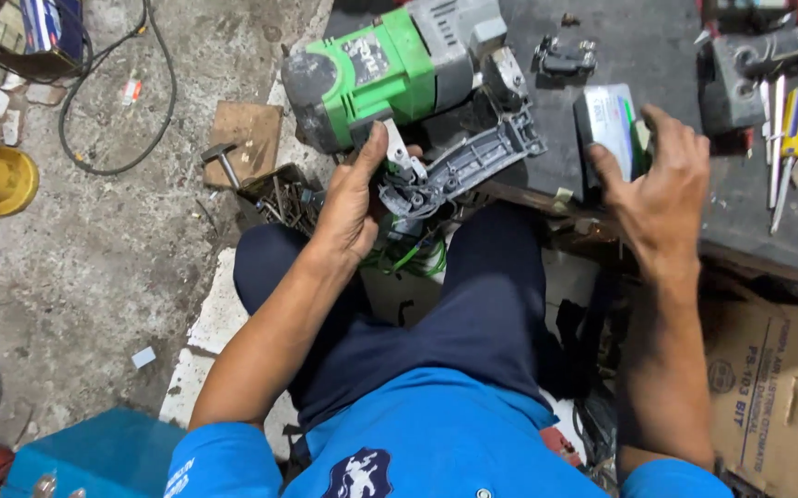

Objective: Repairing a green power jigsaw by inspecting internal components, testing with a multimeter, and stripping wires.

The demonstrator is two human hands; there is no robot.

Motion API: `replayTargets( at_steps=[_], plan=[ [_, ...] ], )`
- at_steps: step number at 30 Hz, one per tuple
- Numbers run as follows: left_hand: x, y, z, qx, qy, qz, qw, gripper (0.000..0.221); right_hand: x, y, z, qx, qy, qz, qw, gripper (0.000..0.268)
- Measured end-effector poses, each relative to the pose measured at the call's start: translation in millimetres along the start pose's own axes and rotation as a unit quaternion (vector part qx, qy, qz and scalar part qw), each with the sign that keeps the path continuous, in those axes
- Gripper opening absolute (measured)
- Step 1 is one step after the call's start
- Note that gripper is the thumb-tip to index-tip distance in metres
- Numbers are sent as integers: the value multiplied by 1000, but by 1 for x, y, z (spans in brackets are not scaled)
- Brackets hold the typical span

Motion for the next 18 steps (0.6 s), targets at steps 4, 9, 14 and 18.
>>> replayTargets(
  at_steps=[4,9,14,18],
  plan=[
    [-2,-4,2,22,13,2,1000,67,-20,12,15,-73,49,0,996,97],
    [2,-21,15,47,34,-27,998,132,-33,32,-4,-117,49,-76,989,72],
    [-1,-64,46,-1,70,-80,994,87,-37,25,-11,-41,51,-116,991,64],
    [-36,-88,100,160,419,-84,890,31,-36,-3,6,74,79,-149,983,68]
  ],
)
Point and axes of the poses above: each hand's wrist, its own x-axis towards the middle knuckle, its own y-axis out of the palm, z = x × y, the point moved 2 cm from there along x, towards the middle knuckle, and after that the axes turned 15 degrees about -z, right-handed, at the moved point
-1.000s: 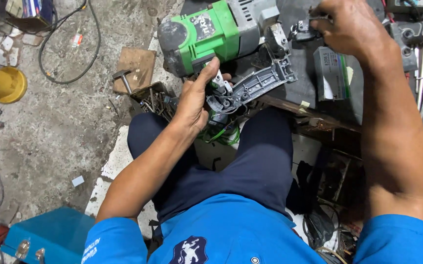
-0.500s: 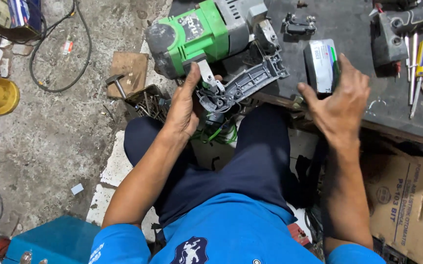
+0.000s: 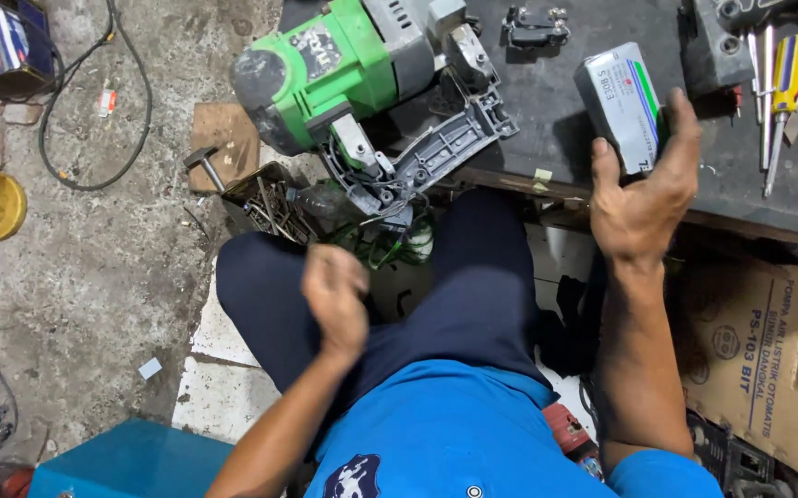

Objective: Repairing a green power jigsaw by inspecting internal components, testing with a multimeter, and stripping wires.

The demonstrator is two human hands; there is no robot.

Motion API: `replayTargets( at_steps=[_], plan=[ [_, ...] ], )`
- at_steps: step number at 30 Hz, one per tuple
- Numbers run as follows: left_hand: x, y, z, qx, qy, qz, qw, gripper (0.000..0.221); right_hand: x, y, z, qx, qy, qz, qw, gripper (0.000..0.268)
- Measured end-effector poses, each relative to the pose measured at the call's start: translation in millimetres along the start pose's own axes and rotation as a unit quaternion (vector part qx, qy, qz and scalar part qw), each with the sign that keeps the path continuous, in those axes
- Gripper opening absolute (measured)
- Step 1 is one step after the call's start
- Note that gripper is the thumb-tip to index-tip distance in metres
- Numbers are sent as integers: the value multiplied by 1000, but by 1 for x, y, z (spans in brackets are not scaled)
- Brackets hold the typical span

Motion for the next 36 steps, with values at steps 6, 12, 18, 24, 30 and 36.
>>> replayTargets(
  at_steps=[6,12,18,24,30,36],
  plan=[
    [-25,72,-48,10,393,212,895,46,6,-44,51,143,44,82,985,41],
    [11,154,-90,214,638,231,703,52,9,-58,78,210,78,105,969,28],
    [24,183,-62,34,406,428,806,58,2,-56,26,252,130,75,956,51],
    [16,200,-46,-6,334,436,836,107,15,-50,32,189,69,15,979,26],
    [1,233,-27,17,287,354,890,93,32,-50,58,183,29,10,983,42],
    [0,249,-26,0,272,342,899,80,36,-50,56,163,9,-2,987,38]
  ],
)
Point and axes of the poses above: each hand's wrist, its own x-axis towards the middle knuckle, its own y-axis out of the palm, z = x × y, the point moved 2 cm from there along x, towards the middle knuckle, and after that the axes turned 15 degrees about -z, right-handed, at the moved point
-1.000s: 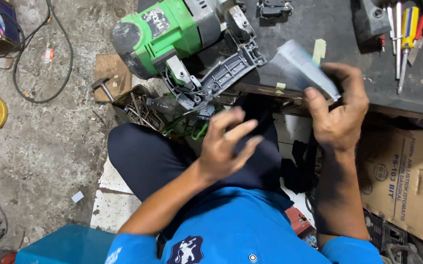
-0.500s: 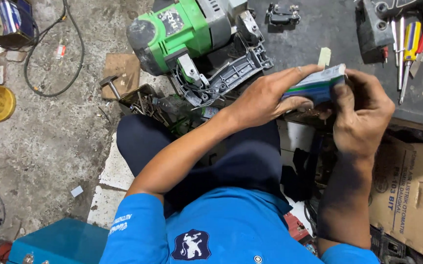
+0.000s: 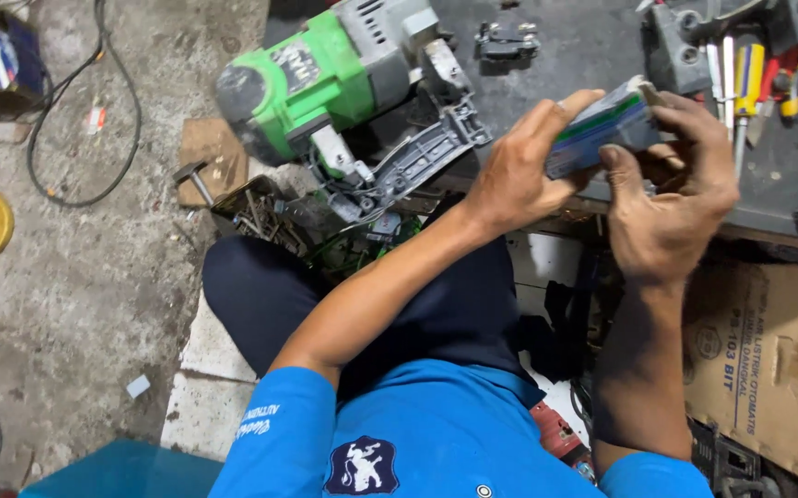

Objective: Repairing a green power jigsaw by inspecting internal components, testing with a multimeter, and stripping wires.

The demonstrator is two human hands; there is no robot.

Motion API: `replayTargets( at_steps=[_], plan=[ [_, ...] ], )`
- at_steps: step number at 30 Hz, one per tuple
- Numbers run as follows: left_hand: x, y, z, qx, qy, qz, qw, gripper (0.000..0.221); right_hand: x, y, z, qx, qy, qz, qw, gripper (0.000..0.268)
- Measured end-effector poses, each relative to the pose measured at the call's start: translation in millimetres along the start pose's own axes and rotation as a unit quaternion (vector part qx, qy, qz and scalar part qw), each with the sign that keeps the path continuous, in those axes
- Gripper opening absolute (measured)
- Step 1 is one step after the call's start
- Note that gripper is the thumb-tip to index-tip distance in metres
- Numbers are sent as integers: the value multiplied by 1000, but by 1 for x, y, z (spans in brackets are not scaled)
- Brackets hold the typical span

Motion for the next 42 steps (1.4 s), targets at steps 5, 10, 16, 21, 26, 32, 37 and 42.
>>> replayTargets(
  at_steps=[5,10,16,21,26,32,37,42],
  plan=[
    [4,5,9,-21,1,4,1000,71,-4,-2,-12,-49,-55,-39,997,32],
    [9,-4,-3,-22,-11,-5,1000,58,-11,5,-23,-102,-227,-55,967,16],
    [4,-3,6,-64,4,-59,996,71,-13,3,-26,-87,-351,-131,923,14],
    [0,-5,10,3,45,12,999,75,-8,-10,-9,-196,-290,12,937,7],
    [5,-8,5,-12,48,32,998,80,-14,-25,-40,-214,-217,49,951,30],
    [9,-13,-2,-64,56,14,996,66,-19,-45,-72,-88,66,104,989,47],
    [13,-12,-2,-114,16,-10,993,65,-21,-42,-85,-14,204,106,973,30],
    [13,6,2,-128,49,-6,991,82,-23,-45,-104,-15,284,147,947,32]
  ],
)
Point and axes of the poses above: each hand's wrist, its own x-axis towards the middle knuckle, its own y-axis out of the palm, z = x × y, the point moved 2 cm from there along x, towards the middle knuckle, and after that the axes turned 15 degrees about -z, right-handed, at the moved point
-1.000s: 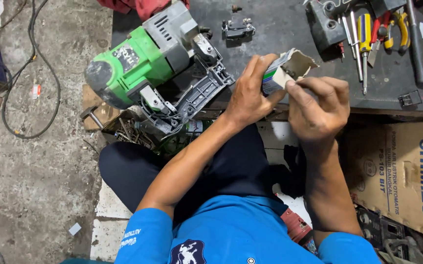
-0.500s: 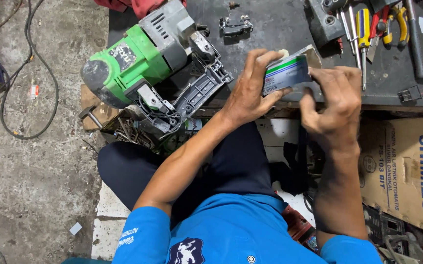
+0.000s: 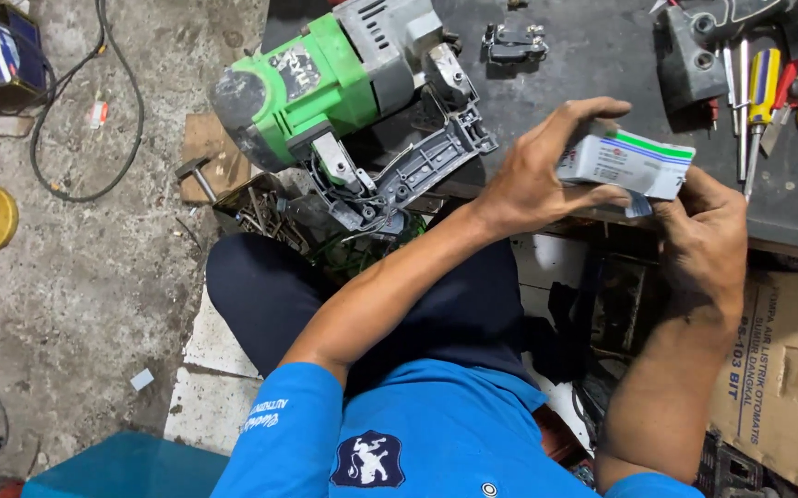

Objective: Repairing a green power jigsaw by inspecting internal components, testing with a multimeter, and stripping wires.

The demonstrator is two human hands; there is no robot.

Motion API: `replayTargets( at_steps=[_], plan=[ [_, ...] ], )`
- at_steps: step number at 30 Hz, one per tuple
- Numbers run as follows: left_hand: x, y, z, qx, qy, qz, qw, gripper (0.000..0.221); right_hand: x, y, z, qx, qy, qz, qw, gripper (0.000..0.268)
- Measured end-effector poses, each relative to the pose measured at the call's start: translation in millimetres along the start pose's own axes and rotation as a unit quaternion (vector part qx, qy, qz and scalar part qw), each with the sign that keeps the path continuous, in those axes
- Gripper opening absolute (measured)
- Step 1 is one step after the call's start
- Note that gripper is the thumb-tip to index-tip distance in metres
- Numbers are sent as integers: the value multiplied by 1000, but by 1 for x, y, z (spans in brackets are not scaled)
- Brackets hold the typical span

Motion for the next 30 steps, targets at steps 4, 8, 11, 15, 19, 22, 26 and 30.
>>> replayTargets(
  at_steps=[4,8,11,15,19,22,26,30],
  plan=[
    [-1,10,6,-9,2,10,1000,79,7,1,-20,16,38,13,999,32],
    [1,12,12,-49,-24,8,998,74,10,12,-13,58,5,5,998,30],
    [0,15,14,-76,-32,-5,997,72,9,17,-2,82,38,-15,996,32],
    [-5,16,23,-105,-74,-11,992,80,10,22,5,77,85,-31,993,29],
    [-2,9,21,-166,-100,-13,981,88,16,24,8,62,91,-29,993,35],
    [3,2,11,-206,-113,1,972,84,25,22,2,32,33,-49,998,32],
    [5,3,8,-237,-149,-11,960,82,33,15,-11,-16,-35,-70,997,24],
    [3,7,17,-162,-175,-30,971,82,31,17,0,-14,-134,-68,989,39]
  ],
)
Point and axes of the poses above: each hand's wrist, its own x-axis towards the middle knuckle, its own y-axis out of the palm, z = x × y, the point moved 2 cm from there along x, towards the middle knuckle, and after that the axes turned 15 degrees about -z, right-handed, at the moved point
